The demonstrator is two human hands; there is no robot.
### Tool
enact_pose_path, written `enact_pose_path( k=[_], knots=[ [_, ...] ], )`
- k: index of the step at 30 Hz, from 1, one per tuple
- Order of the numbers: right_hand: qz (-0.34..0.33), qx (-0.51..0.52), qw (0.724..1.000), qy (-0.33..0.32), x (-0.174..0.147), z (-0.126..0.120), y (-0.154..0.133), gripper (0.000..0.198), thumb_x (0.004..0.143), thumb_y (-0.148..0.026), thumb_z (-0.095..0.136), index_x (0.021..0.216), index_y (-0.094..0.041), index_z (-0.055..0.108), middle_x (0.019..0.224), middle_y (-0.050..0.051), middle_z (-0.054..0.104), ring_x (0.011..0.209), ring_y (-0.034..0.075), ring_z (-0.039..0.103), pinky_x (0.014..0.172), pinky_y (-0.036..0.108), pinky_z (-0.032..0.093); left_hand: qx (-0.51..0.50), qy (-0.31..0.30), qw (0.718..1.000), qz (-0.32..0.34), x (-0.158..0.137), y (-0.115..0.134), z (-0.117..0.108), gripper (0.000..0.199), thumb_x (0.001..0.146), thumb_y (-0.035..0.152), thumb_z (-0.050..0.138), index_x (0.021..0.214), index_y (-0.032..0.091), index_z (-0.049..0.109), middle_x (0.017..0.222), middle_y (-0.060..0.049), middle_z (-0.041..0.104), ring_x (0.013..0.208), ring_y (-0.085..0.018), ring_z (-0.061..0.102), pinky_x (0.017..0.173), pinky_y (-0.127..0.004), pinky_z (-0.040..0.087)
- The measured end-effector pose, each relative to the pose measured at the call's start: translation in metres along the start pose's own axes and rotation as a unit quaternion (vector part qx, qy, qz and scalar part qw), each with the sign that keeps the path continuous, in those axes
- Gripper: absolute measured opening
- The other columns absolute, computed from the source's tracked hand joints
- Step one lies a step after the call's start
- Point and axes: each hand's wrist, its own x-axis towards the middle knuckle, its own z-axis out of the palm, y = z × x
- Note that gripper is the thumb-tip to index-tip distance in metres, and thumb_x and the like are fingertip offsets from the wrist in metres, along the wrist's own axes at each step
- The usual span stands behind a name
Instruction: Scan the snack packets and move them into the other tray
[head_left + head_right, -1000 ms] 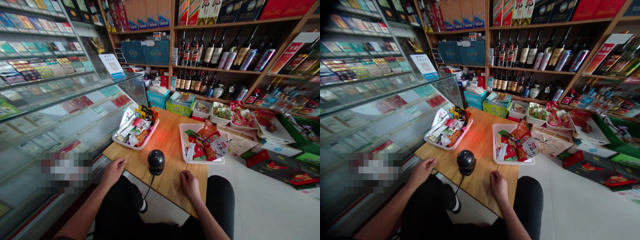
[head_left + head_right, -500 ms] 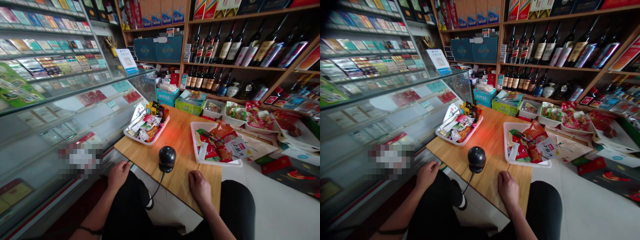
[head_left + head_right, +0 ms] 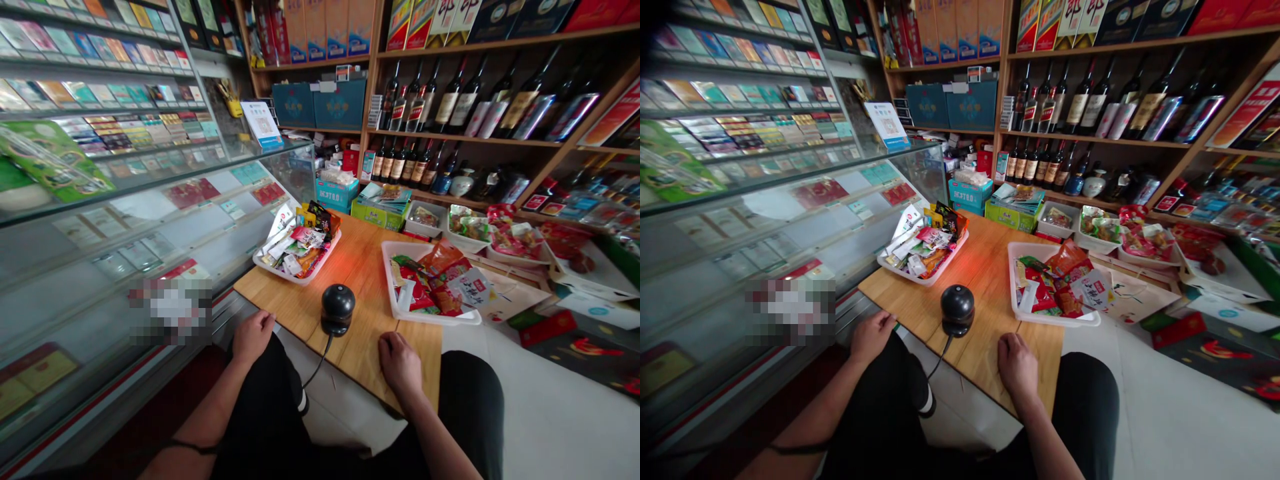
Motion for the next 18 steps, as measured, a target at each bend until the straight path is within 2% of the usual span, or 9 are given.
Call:
enact_pose_path(
  k=[12,18],
  knots=[
    [-0.003,0.023,1.0,0.0,-0.0024,-0.0028,0.0,0.028,0.101,-0.039,0.043,0.096,-0.022,0.064,0.1,0.005,0.068,0.089,0.018,0.064,0.077,0.03,0.04,-0.033,0.006,0.999,0.009,-0.0025,0.0037,-0.0033,0.037,0.102,0.045,0.045,0.085,0.022,0.067,0.081,-0.006,0.073,0.073,-0.021,0.065,0.067,-0.03,0.036],
    [-0.008,0.027,1.0,-0.001,-0.0019,-0.0006,0.0036,0.03,0.103,-0.039,0.041,0.097,-0.022,0.064,0.101,0.005,0.069,0.088,0.019,0.064,0.077,0.03,0.041,-0.135,-0.001,0.991,-0.014,0.0043,0.0049,-0.0074,0.035,0.098,0.049,0.051,0.084,0.023,0.068,0.076,-0.004,0.074,0.071,-0.022,0.068,0.067,-0.029,0.042]
  ],
)
